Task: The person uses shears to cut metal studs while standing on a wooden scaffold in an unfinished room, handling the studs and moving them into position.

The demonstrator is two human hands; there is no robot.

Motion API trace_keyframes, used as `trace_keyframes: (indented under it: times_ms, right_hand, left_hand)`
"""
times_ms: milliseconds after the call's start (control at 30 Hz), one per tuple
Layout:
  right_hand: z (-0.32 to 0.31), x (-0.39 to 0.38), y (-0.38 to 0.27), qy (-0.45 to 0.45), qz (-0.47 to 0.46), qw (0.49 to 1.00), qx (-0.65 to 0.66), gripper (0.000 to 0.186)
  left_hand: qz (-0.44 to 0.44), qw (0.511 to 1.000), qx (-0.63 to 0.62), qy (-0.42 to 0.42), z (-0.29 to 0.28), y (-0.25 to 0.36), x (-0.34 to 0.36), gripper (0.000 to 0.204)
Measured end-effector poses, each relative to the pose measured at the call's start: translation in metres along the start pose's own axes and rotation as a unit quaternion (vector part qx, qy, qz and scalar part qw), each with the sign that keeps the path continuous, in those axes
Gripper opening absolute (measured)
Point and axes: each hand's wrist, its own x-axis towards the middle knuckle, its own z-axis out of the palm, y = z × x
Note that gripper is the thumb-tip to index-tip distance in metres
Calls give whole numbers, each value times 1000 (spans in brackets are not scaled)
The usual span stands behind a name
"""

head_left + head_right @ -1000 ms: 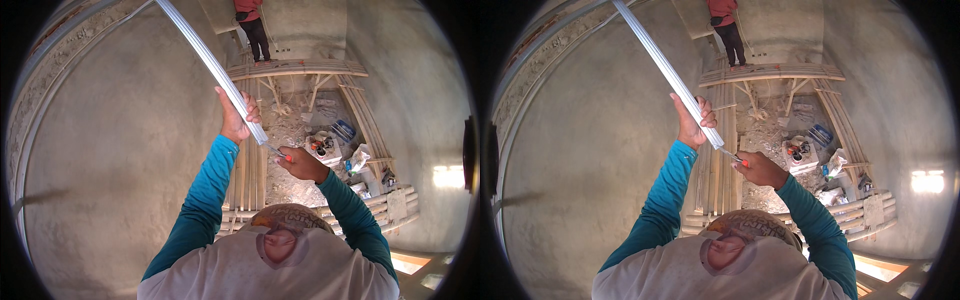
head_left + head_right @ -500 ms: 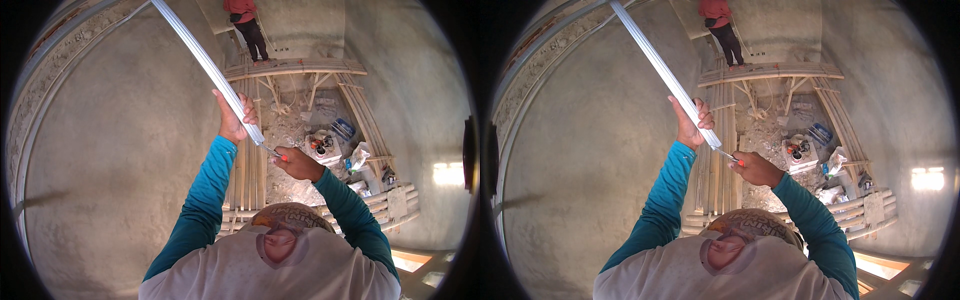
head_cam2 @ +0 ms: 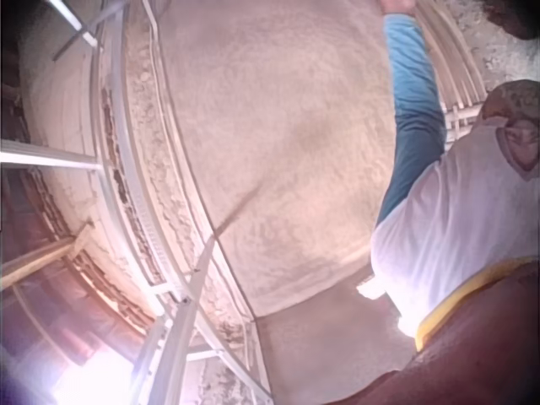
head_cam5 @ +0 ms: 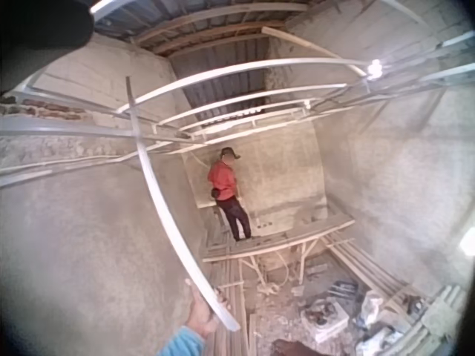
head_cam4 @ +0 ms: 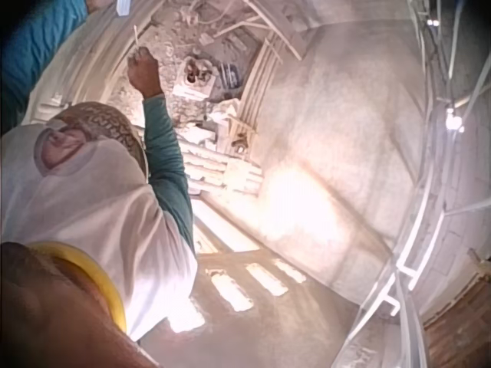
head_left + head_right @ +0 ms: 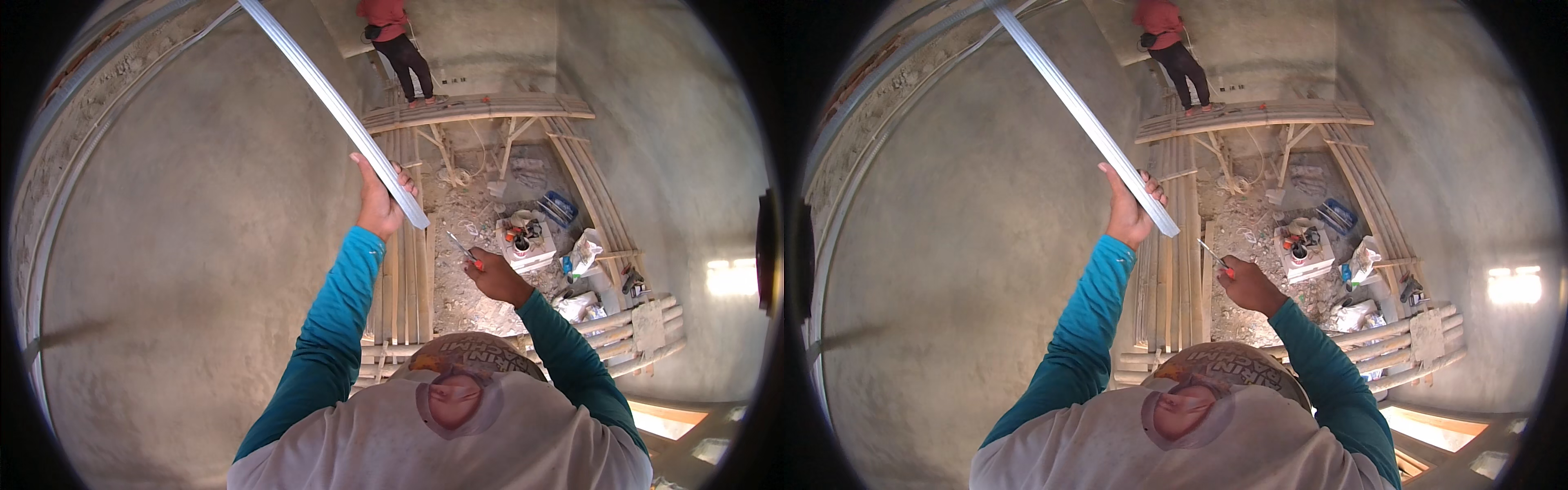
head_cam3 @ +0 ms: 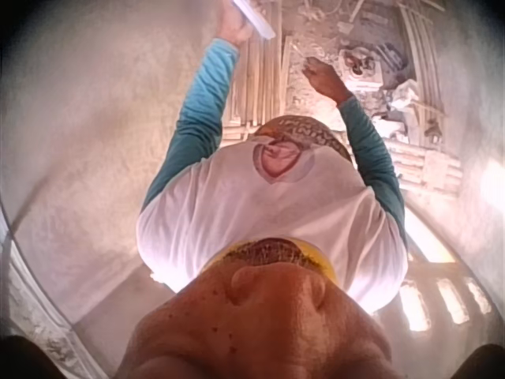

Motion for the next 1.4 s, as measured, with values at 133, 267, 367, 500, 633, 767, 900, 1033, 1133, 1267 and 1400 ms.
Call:
trace_keyframes:
  times_ms: [133,267,367,500,633,767,900,1033,1133,1267,1400]
  right_hand:
    - [2,-5,-33,40,6,987,153,25]
    - [-3,-7,-64,66,33,976,205,26]
    - [-1,-1,-61,109,13,979,173,27]
    - [-6,-2,-67,104,37,971,212,28]
    - [-4,0,-63,123,11,970,211,28]
    - [-6,7,-60,128,8,970,208,28]
    - [-6,5,-62,120,5,968,219,28]
    - [-6,4,-62,123,17,965,229,28]
    - [-3,7,-57,129,7,967,217,29]
    - [-6,7,-56,120,0,970,211,29]
    - [-7,5,-52,127,-23,970,207,29]
  left_hand:
    - [-16,999,-33,17,28,-2,1,83]
    - [-4,999,-37,3,44,-2,2,83]
    - [-1,999,-50,9,51,-2,4,82]
    - [-4,998,-60,-3,51,-3,9,84]
    - [-10,998,-65,-8,52,-4,13,86]
    - [-13,997,-73,-14,56,-6,15,86]
    - [-3,998,-69,-7,56,-6,15,84]
    - [-5,998,-65,-16,55,-7,16,86]
    - [-10,998,-66,-14,53,-7,18,86]
    - [-12,998,-62,-19,50,-8,18,86]
    - [-7,997,-67,-34,52,-9,19,86]
